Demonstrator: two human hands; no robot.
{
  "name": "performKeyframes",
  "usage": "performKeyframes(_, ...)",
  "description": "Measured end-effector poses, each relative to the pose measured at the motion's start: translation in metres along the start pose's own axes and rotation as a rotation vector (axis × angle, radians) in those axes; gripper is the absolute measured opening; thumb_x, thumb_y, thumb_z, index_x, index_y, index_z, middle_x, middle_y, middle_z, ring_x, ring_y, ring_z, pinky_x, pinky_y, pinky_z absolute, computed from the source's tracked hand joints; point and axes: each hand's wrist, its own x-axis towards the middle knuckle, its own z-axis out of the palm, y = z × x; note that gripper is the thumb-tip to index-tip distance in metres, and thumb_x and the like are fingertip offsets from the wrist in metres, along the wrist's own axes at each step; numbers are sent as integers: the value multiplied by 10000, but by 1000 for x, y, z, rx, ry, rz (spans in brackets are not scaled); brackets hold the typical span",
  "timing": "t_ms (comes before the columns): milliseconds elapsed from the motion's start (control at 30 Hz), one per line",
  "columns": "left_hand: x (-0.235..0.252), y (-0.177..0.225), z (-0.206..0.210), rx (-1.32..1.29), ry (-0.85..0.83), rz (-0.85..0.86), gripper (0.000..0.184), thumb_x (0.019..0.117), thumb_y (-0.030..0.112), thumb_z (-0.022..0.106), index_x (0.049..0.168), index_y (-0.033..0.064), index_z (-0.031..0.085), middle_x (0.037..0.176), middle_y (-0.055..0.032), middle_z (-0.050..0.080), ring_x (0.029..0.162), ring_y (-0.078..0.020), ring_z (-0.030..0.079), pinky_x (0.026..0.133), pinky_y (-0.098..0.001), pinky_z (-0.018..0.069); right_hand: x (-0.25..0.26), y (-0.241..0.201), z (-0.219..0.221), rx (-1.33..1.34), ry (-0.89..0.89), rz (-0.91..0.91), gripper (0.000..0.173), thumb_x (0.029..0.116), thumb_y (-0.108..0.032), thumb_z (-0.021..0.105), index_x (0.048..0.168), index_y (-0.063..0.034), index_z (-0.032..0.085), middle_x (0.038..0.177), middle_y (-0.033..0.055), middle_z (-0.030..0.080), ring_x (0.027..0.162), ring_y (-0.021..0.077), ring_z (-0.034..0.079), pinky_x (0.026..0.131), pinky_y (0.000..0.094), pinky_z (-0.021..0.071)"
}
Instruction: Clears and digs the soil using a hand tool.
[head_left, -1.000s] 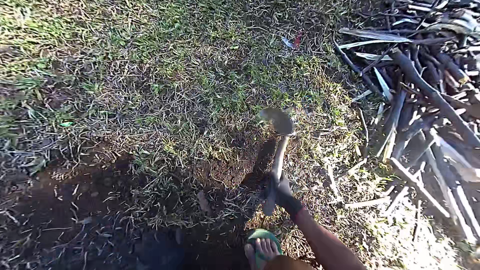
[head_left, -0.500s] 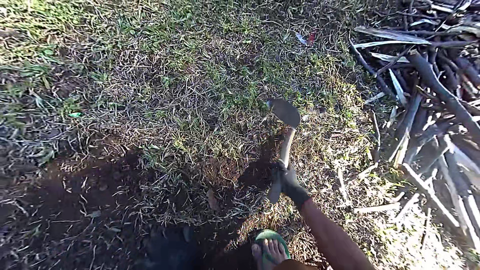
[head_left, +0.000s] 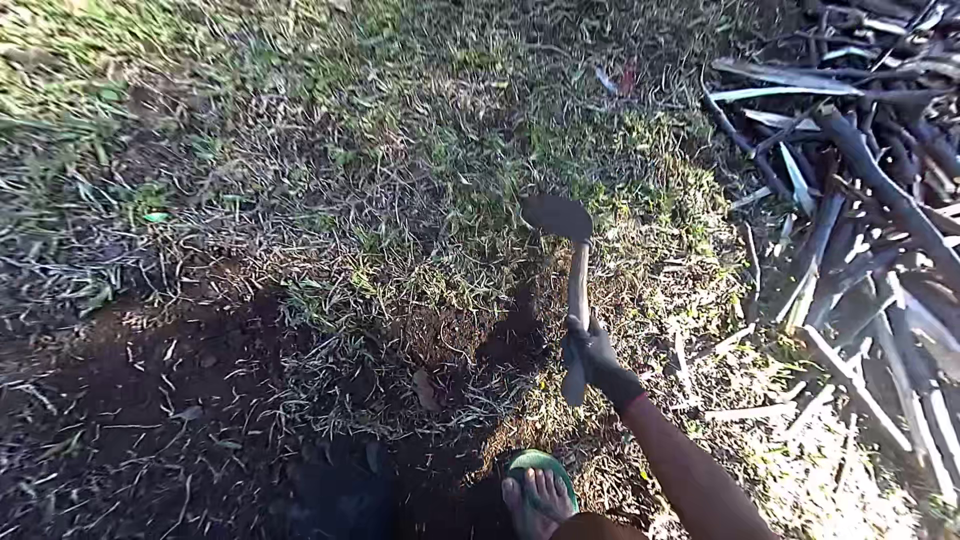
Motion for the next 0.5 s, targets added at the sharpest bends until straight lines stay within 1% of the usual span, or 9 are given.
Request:
performKeyframes(67, 1, -1, -1, 1, -33, 0, 817, 973, 704, 330, 1601, 181, 333, 1647, -161, 329, 1553, -363, 237, 1213, -685, 86, -3, -19, -8, 80, 92, -75, 315, 1101, -280, 466, 1266, -13, 446, 634, 44, 548, 483, 142, 569, 474, 306, 543)
performKeyframes(167, 1, -9, 11, 44, 41, 34, 815, 981, 717, 284, 1594, 187, 365, 1651, -143, 340, 1549, -353, 255, 1209, -675, 104, 23, -46, 12, 265, 335, -227, 290, 1117, -312, 409, 1191, -38, 467, 623, 20, 516, 482, 134, 554, 498, 317, 545)
performKeyframes(233, 0, -10, 20, 7, 165, 90, 820, 992, 707, 231, 1573, 152, 394, 1625, -177, 368, 1537, -379, 275, 1210, -684, 79, 43, -34, 28, 321, 380, -276, 327, 1116, -353, 394, 1134, -39, 483, 612, 25, 526, 484, 142, 559, 502, 338, 549)
performKeyframes(267, 3, -10, 27, -59, 288, 125, 821, 995, 698, 261, 1529, 110, 468, 1574, -216, 432, 1506, -412, 324, 1208, -688, 74, 44, -17, 33, 255, 333, -245, 347, 1111, -334, 415, 1161, 0, 491, 638, 48, 554, 509, 148, 577, 520, 342, 559)
performKeyframes(300, 4, 1, 0, -6, 135, 87, 832, 996, 694, 234, 1564, 110, 401, 1613, -211, 375, 1529, -407, 280, 1209, -688, 91, 35, 3, 34, 135, 237, -171, 360, 1100, -296, 449, 1220, 40, 495, 676, 68, 573, 536, 148, 583, 542, 339, 559)
performKeyframes(333, 7, 9, -20, 14, 27, 55, 831, 995, 688, 251, 1579, 108, 372, 1628, -210, 350, 1536, -407, 264, 1207, -688, 106, 19, 16, 31, 26, 119, -77, 378, 1094, -281, 476, 1300, 36, 472, 708, 71, 580, 552, 144, 588, 552, 327, 556)
performKeyframes(400, 8, 12, -24, 11, 0, 25, 810, 997, 673, 294, 1571, 111, 394, 1619, -205, 369, 1533, -394, 279, 1211, -678, 119, -11, 25, 14, -35, -37, 25, 368, 1084, -268, 503, 1340, -14, 428, 646, 64, 561, 494, 157, 578, 488, 327, 546)
performKeyframes(467, 5, 9, -14, -7, 67, 37, 800, 1001, 674, 275, 1549, 112, 426, 1602, -199, 397, 1526, -383, 299, 1215, -676, 104, -32, 20, -3, -12, -57, 7, 373, 1081, -274, 500, 1349, -31, 412, 624, 47, 543, 482, 153, 567, 479, 317, 537)
performKeyframes(500, 7, 9, -11, -38, 110, 43, 813, 993, 687, 266, 1534, 109, 455, 1589, -199, 421, 1518, -385, 315, 1210, -682, 87, -34, 13, -5, 36, -12, -33, 352, 1085, -277, 489, 1319, -24, 416, 624, 39, 538, 484, 146, 565, 483, 312, 542)
